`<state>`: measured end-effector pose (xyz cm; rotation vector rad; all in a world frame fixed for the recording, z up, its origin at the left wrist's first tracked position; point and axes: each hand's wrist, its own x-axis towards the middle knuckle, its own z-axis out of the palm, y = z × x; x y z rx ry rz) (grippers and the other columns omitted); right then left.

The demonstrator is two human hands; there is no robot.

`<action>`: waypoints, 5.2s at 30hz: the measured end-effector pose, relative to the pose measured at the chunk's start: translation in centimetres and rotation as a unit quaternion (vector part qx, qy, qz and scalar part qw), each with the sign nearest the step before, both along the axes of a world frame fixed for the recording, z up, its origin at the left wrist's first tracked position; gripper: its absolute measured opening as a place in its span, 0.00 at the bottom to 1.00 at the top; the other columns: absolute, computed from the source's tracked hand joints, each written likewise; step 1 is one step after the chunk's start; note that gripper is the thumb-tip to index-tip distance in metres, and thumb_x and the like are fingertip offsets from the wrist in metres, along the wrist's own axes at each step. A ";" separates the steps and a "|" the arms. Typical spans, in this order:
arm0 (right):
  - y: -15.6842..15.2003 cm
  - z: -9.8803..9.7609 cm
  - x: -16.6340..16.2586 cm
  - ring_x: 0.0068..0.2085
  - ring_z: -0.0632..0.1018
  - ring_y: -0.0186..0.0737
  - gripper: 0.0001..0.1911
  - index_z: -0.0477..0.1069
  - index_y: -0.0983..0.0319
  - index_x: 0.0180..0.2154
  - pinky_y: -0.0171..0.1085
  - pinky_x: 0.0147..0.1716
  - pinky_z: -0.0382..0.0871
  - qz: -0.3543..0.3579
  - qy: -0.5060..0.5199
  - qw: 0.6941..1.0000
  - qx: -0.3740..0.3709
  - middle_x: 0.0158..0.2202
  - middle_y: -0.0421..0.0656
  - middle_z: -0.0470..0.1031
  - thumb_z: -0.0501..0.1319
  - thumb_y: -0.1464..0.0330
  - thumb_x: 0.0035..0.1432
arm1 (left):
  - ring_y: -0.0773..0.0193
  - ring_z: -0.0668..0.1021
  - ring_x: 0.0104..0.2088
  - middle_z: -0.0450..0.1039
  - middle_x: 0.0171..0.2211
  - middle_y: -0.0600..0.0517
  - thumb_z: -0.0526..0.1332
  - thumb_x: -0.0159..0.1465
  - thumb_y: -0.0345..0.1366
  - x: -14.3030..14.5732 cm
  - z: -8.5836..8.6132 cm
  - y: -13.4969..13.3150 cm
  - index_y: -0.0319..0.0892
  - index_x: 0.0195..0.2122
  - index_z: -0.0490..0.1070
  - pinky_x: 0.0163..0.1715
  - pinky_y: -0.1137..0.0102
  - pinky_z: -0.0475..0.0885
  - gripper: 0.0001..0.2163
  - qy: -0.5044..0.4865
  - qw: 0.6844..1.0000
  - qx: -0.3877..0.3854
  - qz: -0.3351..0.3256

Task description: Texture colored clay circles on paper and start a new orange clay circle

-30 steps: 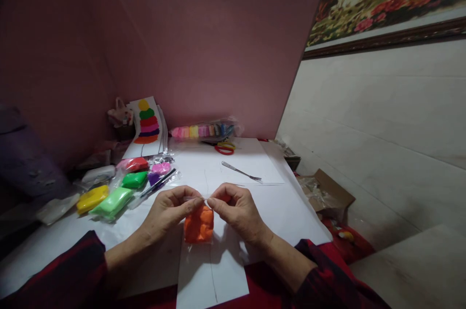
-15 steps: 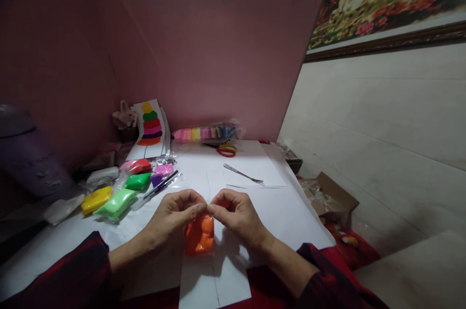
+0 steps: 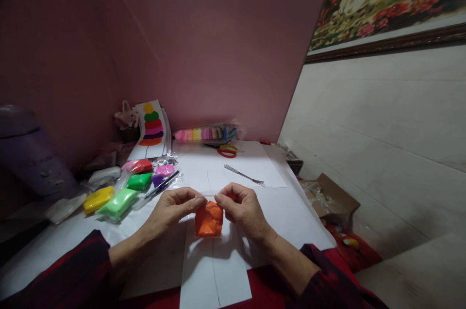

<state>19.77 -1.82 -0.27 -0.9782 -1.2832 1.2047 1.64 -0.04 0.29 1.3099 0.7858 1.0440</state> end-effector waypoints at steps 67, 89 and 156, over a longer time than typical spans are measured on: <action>0.4 -1.2 -0.5 0.20 0.70 0.30 0.24 0.72 0.63 0.46 0.32 0.16 0.65 -0.037 0.001 0.999 -0.011 0.29 0.40 0.73 0.70 0.60 0.49 | 0.45 0.64 0.56 0.69 0.52 0.40 0.57 0.59 0.29 -5.5 3.0 4.8 0.40 0.46 0.72 0.58 0.50 0.55 0.13 0.276 0.843 0.308 0.346; 0.5 -1.1 -1.6 0.31 0.74 0.40 0.03 0.71 0.60 0.34 0.38 0.32 0.68 -0.044 -0.236 0.942 0.235 0.31 0.42 0.75 0.60 0.68 0.60 | 0.62 0.78 0.23 0.75 0.23 0.51 0.73 0.43 0.49 0.0 -0.5 1.1 0.37 0.30 0.71 0.23 0.69 0.72 0.23 -0.034 0.998 -0.045 -0.012; 0.6 -1.2 -1.3 0.33 0.75 0.38 0.07 0.71 0.60 0.39 0.35 0.30 0.70 -0.015 -0.289 0.853 0.434 0.32 0.44 0.75 0.58 0.77 0.62 | 0.72 0.69 0.18 0.68 0.18 0.58 0.68 0.45 0.34 0.6 -0.5 0.5 0.38 0.25 0.69 0.21 0.75 0.63 0.09 -0.008 0.998 -0.013 0.053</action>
